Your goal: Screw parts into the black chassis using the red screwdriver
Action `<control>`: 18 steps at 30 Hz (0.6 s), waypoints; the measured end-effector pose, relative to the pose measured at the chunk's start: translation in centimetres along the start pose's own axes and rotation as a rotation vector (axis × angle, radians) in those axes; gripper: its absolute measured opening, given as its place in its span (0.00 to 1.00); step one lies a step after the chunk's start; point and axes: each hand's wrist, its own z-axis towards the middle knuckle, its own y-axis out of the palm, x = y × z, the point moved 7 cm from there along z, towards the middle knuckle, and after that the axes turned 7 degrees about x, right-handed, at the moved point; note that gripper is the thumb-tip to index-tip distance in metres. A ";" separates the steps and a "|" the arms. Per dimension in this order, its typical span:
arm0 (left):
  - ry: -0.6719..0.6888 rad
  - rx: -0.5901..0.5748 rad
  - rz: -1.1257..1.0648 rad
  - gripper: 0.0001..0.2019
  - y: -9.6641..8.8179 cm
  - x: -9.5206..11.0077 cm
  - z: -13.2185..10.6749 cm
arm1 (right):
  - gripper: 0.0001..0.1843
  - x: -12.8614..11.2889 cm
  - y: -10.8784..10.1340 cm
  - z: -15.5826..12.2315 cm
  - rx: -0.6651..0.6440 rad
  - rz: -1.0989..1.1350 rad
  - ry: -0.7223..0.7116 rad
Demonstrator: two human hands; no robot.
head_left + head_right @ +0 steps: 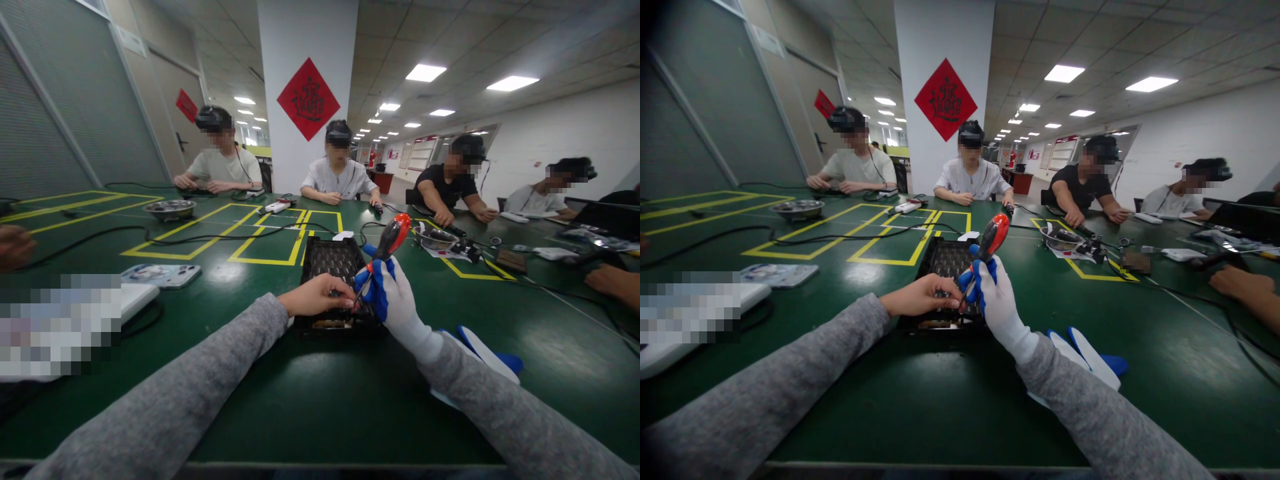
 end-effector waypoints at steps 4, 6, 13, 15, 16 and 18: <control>-0.056 0.120 -0.052 0.15 -0.9 0.0 0.0 | 0.20 -1.0 -0.7 0.0 0.077 -0.004 -0.078; -0.099 0.261 -0.089 0.17 -2.1 -0.3 -0.1 | 0.19 -1.7 -1.4 -0.1 0.172 0.003 -0.148; -0.166 0.624 -0.059 0.20 -5.2 0.8 -1.5 | 0.20 -4.7 -1.3 -1.2 0.150 -0.271 -0.604; -0.147 0.497 -0.162 0.19 -3.5 2.1 -1.3 | 0.19 -5.0 -0.5 -1.7 0.060 -0.457 -0.722; -0.147 0.420 -0.225 0.18 -2.3 2.8 -1.2 | 0.18 -5.1 -0.3 -1.9 0.034 -0.528 -0.758; -0.164 0.281 -0.322 0.26 0.0 4.1 -1.2 | 0.18 -5.2 -0.1 -2.1 0.017 -0.613 -0.785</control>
